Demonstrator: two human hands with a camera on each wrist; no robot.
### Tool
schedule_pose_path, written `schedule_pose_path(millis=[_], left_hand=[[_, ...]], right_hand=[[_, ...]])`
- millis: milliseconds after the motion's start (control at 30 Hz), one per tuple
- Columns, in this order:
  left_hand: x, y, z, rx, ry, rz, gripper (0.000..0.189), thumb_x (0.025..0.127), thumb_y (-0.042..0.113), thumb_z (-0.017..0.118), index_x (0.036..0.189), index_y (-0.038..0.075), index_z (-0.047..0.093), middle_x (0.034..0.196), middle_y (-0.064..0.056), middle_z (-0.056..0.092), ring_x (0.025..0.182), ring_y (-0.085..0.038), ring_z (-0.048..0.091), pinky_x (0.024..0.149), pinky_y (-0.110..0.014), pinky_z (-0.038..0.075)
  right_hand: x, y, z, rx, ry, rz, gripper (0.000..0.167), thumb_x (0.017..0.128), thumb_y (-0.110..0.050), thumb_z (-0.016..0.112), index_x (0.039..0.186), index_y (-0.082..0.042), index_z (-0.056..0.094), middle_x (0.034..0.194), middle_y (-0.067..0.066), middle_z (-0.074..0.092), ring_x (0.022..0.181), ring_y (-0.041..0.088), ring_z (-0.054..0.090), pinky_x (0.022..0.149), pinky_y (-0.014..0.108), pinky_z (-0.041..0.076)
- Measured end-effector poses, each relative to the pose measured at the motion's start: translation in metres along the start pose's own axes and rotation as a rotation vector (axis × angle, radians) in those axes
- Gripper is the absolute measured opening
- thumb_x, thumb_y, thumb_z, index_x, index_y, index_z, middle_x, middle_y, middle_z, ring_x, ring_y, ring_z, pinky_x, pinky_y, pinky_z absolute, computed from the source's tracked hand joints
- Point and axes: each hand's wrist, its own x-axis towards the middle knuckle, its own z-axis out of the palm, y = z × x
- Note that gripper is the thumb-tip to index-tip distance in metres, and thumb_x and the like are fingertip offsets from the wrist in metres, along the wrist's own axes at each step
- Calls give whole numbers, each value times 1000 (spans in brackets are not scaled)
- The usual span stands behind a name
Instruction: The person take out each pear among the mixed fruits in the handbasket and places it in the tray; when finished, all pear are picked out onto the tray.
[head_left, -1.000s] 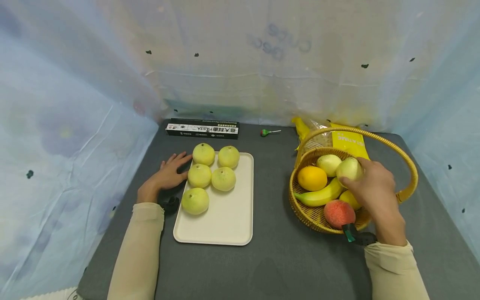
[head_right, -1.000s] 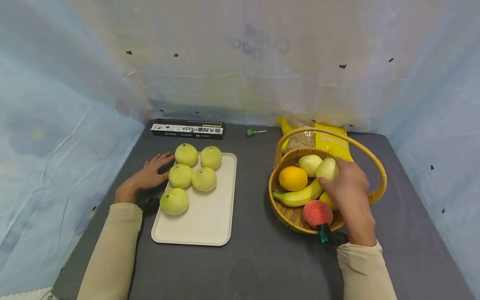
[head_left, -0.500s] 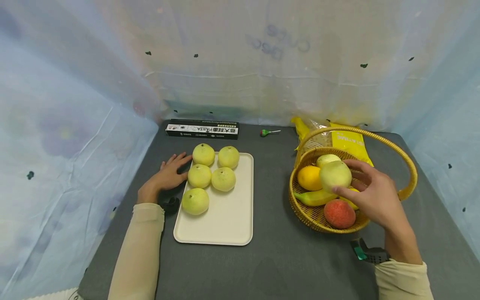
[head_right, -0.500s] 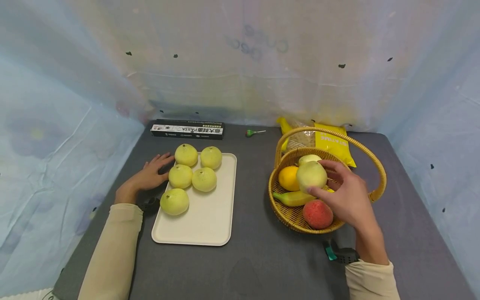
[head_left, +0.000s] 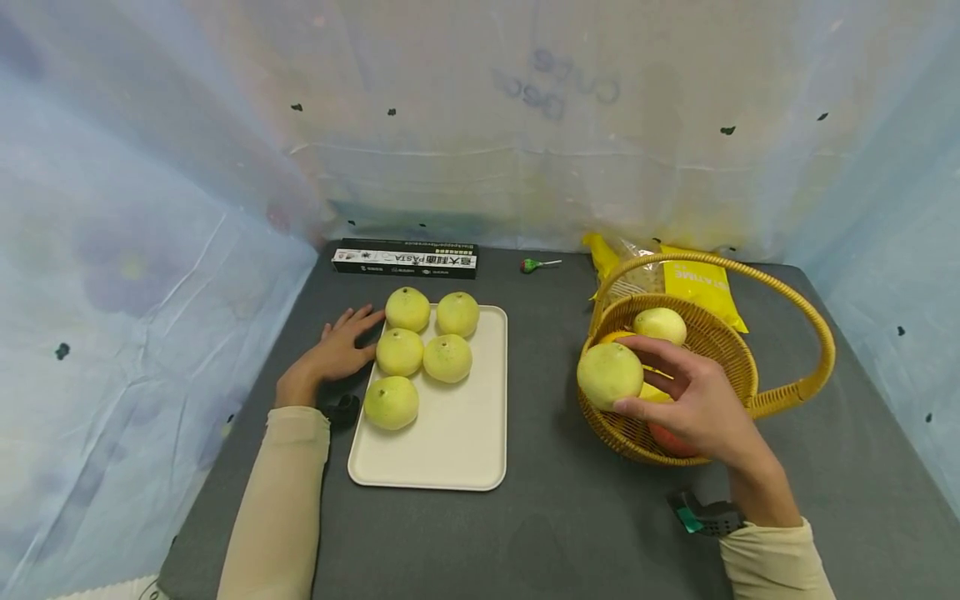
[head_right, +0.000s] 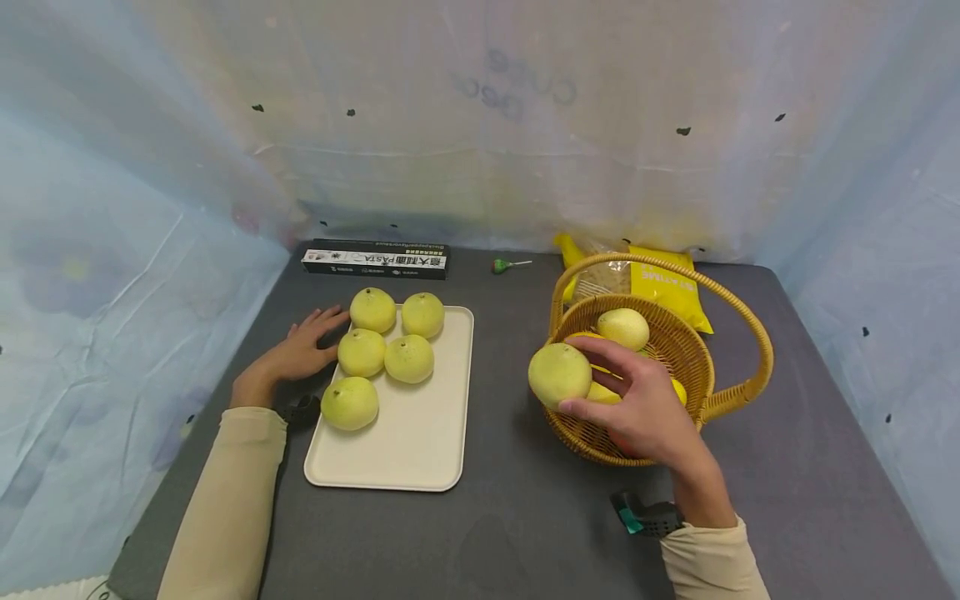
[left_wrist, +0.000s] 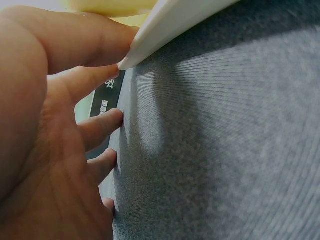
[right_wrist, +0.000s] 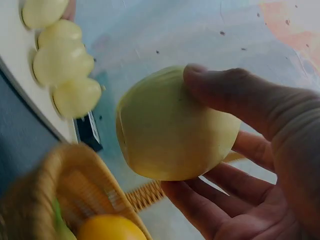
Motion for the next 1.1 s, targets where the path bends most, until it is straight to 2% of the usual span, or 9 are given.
schedule_pose_path(millis=[300,500,800,1100], left_hand=[[0,2,-1,-1,0,5,73,113,36,57,176,15,27,184,-23,8,169,-52,-5,128,-80,-8],[0,1,0,0,-1,2,73,113,36,56,176,14,27,184,-24,9,169,-52,-5,129,-79,-8],[1,0,1,2,4,3,71,114,35,55,176,15,27,184,-23,9,169,-51,-4,130,-78,-9],[-1,1,0,-7,0,5,72,113,36,56,176,15,28,184,-24,9,169,-52,-5,129,-79,-9]], right_hand=[[13,-4,32,110,-83,-18,74,83,6,93,150,-11,65,147,9,67,130,13,71,111,26,56],[25,-9,56,152,-136,-26,72,86,-1,94,149,-16,64,147,6,67,130,19,71,113,27,56],[41,-6,95,164,-197,-85,71,85,-4,95,148,-12,64,145,6,68,131,22,69,115,34,55],[51,-2,133,185,-270,-77,71,85,-9,96,149,-16,64,147,3,67,135,21,68,115,33,55]])
